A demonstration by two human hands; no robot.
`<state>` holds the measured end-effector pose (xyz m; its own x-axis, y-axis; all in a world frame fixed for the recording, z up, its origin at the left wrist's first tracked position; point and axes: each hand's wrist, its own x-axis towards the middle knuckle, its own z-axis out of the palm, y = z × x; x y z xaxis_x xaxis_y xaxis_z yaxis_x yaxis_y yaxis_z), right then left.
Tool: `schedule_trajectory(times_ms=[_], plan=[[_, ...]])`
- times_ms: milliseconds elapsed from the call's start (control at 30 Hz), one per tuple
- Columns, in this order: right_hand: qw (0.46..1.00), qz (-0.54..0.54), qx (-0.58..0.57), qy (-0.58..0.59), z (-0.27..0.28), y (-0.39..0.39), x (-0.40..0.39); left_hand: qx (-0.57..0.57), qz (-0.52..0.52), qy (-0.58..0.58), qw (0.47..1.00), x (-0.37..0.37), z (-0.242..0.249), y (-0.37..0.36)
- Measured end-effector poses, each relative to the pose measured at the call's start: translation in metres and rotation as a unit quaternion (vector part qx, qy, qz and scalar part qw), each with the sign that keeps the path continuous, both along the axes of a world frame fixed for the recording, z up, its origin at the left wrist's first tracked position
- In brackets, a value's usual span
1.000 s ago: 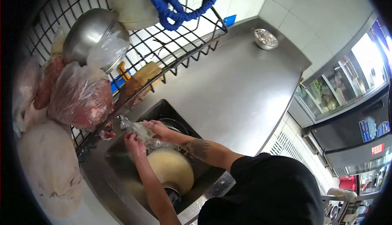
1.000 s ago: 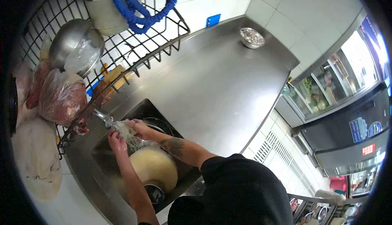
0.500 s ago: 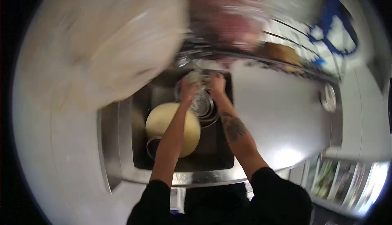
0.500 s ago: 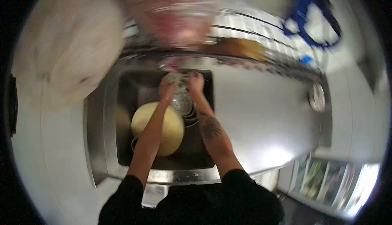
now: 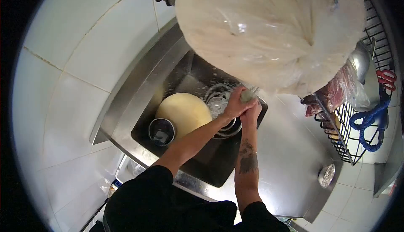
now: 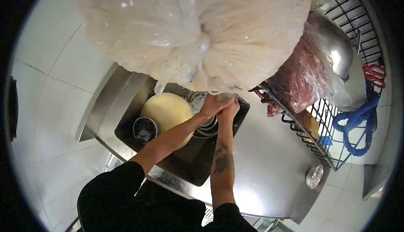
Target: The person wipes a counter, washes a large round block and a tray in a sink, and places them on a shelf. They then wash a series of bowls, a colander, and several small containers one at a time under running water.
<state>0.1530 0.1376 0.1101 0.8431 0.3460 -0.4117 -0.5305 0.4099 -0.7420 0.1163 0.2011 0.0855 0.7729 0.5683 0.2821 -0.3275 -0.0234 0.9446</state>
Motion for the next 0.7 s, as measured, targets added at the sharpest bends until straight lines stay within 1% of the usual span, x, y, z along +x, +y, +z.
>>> schedule_trajectory(times_ms=[33, 67, 100, 133, 167, 200, 233, 267, 300, 333, 367, 400, 433, 467, 500, 567, 600, 633, 667, 700], plan=[[0.995, -0.007, -0.075, -0.064, -0.003, 0.002, -0.003, -0.082, 0.055, -0.011, 0.995, 0.007, -0.012, 0.002], [0.98, -0.014, -0.15, -0.131, -0.006, 0.004, -0.006, -0.172, 0.036, -0.04, 0.984, 0.007, -0.026, 0.003], [0.98, -0.015, -0.151, -0.129, -0.009, 0.006, -0.007, -0.263, 0.023, -0.072, 0.962, 0.002, -0.026, 0.007], [0.975, -0.01, -0.158, -0.153, -0.014, 0.009, -0.007, -0.35, 0.017, -0.105, 0.931, -0.003, -0.024, 0.011], [0.971, -0.006, -0.163, -0.177, -0.017, 0.013, -0.007, -0.504, -0.092, -0.081, 0.855, -0.01, -0.023, 0.021], [0.965, -0.005, -0.168, -0.201, -0.02, 0.018, -0.007, -0.636, -0.198, -0.052, 0.744, -0.012, -0.023, 0.028], [0.975, -0.013, -0.099, -0.199, 0.005, 0.027, -0.018, -0.62, -0.19, -0.044, 0.76, -0.006, -0.035, 0.026], [0.974, -0.033, -0.104, -0.198, -0.023, 0.027, -0.012, -0.621, -0.206, -0.033, 0.756, -0.001, -0.046, 0.024], [0.932, -0.089, -0.174, -0.305, -0.074, 0.022, 0.005, -0.509, -0.106, -0.007, 0.854, 0.005, -0.052, 0.025], [0.947, -0.072, -0.187, -0.253, -0.08, 0.013, 0.01, -0.38, -0.011, 0.013, 0.925, 0.006, -0.055, 0.02], [0.958, -0.054, -0.198, -0.2, -0.087, 0.004, 0.016, -0.381, -0.041, 0.02, 0.923, 0.003, -0.053, 0.014], [0.992, 0.041, -0.12, 0.008, -0.068, 0.003, 0.015, -0.125, 0.003, 0.037, 0.991, -0.003, -0.044, 0.015], [0.998, 0.023, -0.011, 0.052, -0.056, 0.003, 0.009, 0.142, 0.052, 0.041, 0.988, -0.008, -0.035, 0.018], [0.991, 0.011, 0.099, 0.094, -0.049, 0.003, 0.003, 0.142, 0.035, 0.036, 0.989, -0.014, -0.023, 0.021], [0.991, -0.001, 0.1, 0.093, -0.043, 0.001, 0.001, 0.267, 0.03, -0.01, 0.963, -0.02, -0.012, 0.026], [0.992, 0.074, 0.094, 0.046, -0.036, 0.003, 0.0, 0.324, 0.033, -0.047, 0.944, -0.019, -0.019, 0.034], [0.992, 0.068, 0.095, 0.05, -0.042, 0.004, -0.004, 0.325, 0.026, -0.044, 0.944, -0.015, -0.035, 0.029], [0.992, 0.076, -0.093, -0.047, -0.054, 0.011, -0.005, 0.175, 0.06, 0.015, 0.983, -0.011, -0.049, 0.028], [0.947, 0.084, -0.277, -0.14, -0.066, 0.021, -0.006, 0.022, 0.096, 0.077, 0.992, -0.011, -0.062, 0.028], [0.927, 0.073, -0.27, -0.251, -0.1, 0.026, -0.008, -0.068, 0.105, 0.048, 0.991, -0.017, -0.06, 0.026]])
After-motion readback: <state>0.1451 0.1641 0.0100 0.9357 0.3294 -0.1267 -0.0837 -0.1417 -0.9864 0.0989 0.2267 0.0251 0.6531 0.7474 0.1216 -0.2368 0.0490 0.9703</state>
